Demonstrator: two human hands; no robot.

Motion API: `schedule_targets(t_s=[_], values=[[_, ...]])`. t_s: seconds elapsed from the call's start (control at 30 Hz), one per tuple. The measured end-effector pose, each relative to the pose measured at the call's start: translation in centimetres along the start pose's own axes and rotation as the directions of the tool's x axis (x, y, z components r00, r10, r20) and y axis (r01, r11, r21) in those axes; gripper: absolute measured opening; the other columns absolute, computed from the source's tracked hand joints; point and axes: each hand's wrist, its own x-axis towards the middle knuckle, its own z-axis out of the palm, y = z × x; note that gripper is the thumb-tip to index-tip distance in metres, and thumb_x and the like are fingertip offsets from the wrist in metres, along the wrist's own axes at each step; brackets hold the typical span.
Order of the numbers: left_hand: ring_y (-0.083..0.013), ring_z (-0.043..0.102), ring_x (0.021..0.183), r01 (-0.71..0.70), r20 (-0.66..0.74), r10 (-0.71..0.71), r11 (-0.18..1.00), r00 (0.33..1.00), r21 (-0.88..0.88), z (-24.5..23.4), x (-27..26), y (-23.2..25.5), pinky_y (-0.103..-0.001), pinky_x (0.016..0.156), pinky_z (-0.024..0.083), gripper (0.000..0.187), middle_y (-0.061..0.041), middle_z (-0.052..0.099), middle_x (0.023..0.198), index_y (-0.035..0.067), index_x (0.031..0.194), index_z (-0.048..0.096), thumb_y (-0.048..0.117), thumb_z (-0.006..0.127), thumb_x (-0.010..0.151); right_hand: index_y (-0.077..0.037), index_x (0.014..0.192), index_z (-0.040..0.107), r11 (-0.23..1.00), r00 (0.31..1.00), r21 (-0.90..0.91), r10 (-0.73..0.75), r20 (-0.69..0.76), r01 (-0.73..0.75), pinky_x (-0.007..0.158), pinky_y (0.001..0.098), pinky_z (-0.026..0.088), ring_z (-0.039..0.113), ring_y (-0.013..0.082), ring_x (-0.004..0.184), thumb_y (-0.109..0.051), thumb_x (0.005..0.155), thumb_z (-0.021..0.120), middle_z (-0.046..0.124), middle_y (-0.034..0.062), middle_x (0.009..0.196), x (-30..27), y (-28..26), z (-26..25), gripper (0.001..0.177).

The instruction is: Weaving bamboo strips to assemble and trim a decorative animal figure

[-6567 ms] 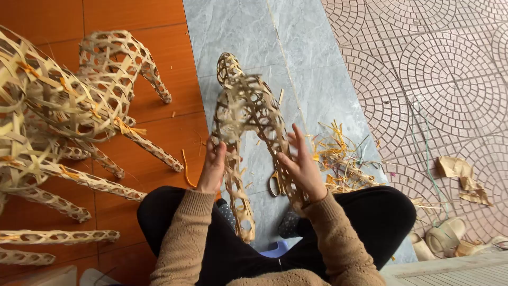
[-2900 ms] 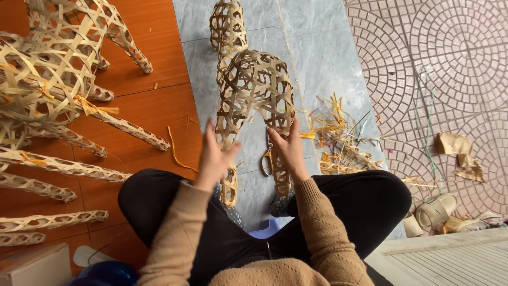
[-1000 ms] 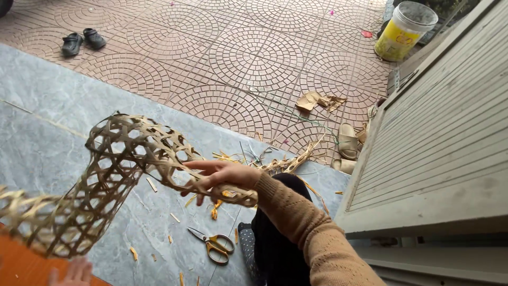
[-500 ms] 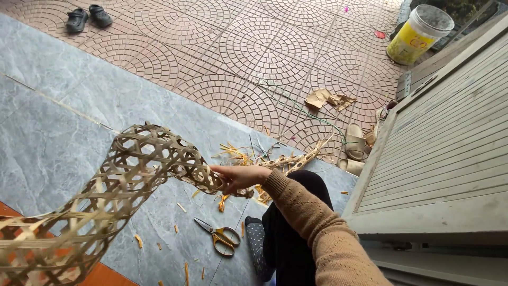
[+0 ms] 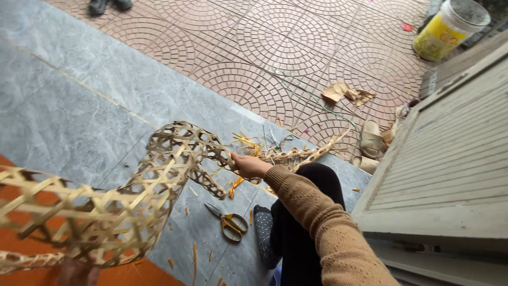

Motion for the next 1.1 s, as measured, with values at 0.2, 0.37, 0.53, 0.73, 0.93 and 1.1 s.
schedule_targets(t_s=[0.2, 0.37, 0.53, 0.73, 0.93, 1.1], values=[[-0.0144, 0.05, 0.099, -0.036, -0.055, 0.04, 0.997, 0.998, 0.068, 0.4, 3.2, -0.5, -0.031, 0.076, 0.041, 0.066, -0.003, 0.053, 0.118, 0.017, 0.136, 0.048, -0.002, 0.06, 0.073, -0.017, 0.149, 0.024, 0.992, 0.992, 0.007, 0.122, 0.007, -0.123, 0.077, 0.0436, 0.049, 0.06, 0.0343, 0.092, -0.012, 0.096, 0.041, 0.061, 0.0235, 0.114, 0.3, -1.9, 0.0, 0.056], [-0.0027, 0.029, 0.05, -0.335, -0.031, 0.335, 0.942, 0.942, -0.018, 7.1, -0.8, 5.8, -0.021, 0.052, 0.031, 0.038, 0.007, 0.045, 0.071, 0.015, 0.117, 0.054, 0.019, 0.065, 0.081, -0.014, 0.154, 0.023, 0.995, 0.991, -0.096, -0.031, -0.133, 0.019, 0.096, 0.046, 0.045, 0.052, 0.0343, 0.116, -0.012, 0.089, 0.064, 0.053, 0.0211, 0.132, 0.6, -5.1, -0.2, 0.076], [-0.0275, 0.059, 0.098, -0.47, -0.11, 0.494, 0.863, 0.863, 0.186, 9.3, -1.8, 7.6, -0.037, 0.08, 0.055, 0.075, -0.009, 0.049, 0.144, 0.007, 0.142, 0.04, 0.008, 0.069, 0.073, -0.012, 0.141, 0.043, 0.949, 0.954, 0.11, -0.286, -0.09, 0.295, 0.09, 0.0556, 0.05, 0.063, 0.0438, 0.106, -0.02, 0.091, 0.06, 0.066, 0.0245, 0.109, 0.6, -7.6, 0.9, 0.054], [-0.0392, 0.061, 0.104, -0.345, -0.208, 0.436, 0.866, 0.876, 0.362, 7.7, -1.0, 5.8, -0.044, 0.089, 0.055, 0.061, -0.014, 0.054, 0.13, 0.011, 0.125, 0.039, -0.003, 0.072, 0.076, -0.013, 0.14, 0.049, 0.936, 0.943, 0.228, -0.304, 0.135, 0.269, 0.094, 0.0453, 0.052, 0.063, 0.0378, 0.113, -0.018, 0.092, 0.059, 0.066, 0.0229, 0.116, -2.5, -14.6, 0.5, 0.049], [-0.0342, 0.059, 0.118, -0.238, -0.28, 0.494, 0.748, 0.823, 0.619, 8.5, 0.9, 2.7, -0.042, 0.094, 0.052, 0.059, -0.013, 0.065, 0.117, 0.01, 0.113, 0.044, -0.018, 0.067, 0.067, -0.005, 0.137, 0.051, 0.826, 0.867, 0.453, -0.459, 0.195, 0.335, 0.091, 0.0456, 0.053, 0.067, 0.032, 0.107, -0.017, 0.094, 0.059, 0.07, 0.0218, 0.111, -5.7, -19.8, -0.1, 0.045], [-0.0399, 0.063, 0.108, -0.162, -0.311, 0.434, 0.764, 0.845, 0.624, 8.2, 0.1, 3.8, -0.052, 0.088, 0.05, 0.049, -0.012, 0.066, 0.108, 0.013, 0.107, 0.045, 0.006, 0.081, 0.075, -0.002, 0.137, 0.051, 0.642, 0.83, 0.663, -0.555, 0.053, 0.387, 0.092, 0.0426, 0.054, 0.066, 0.0259, 0.104, -0.025, 0.098, 0.05, 0.071, 0.0178, 0.106, -6.9, -21.5, 0.3, 0.046]])
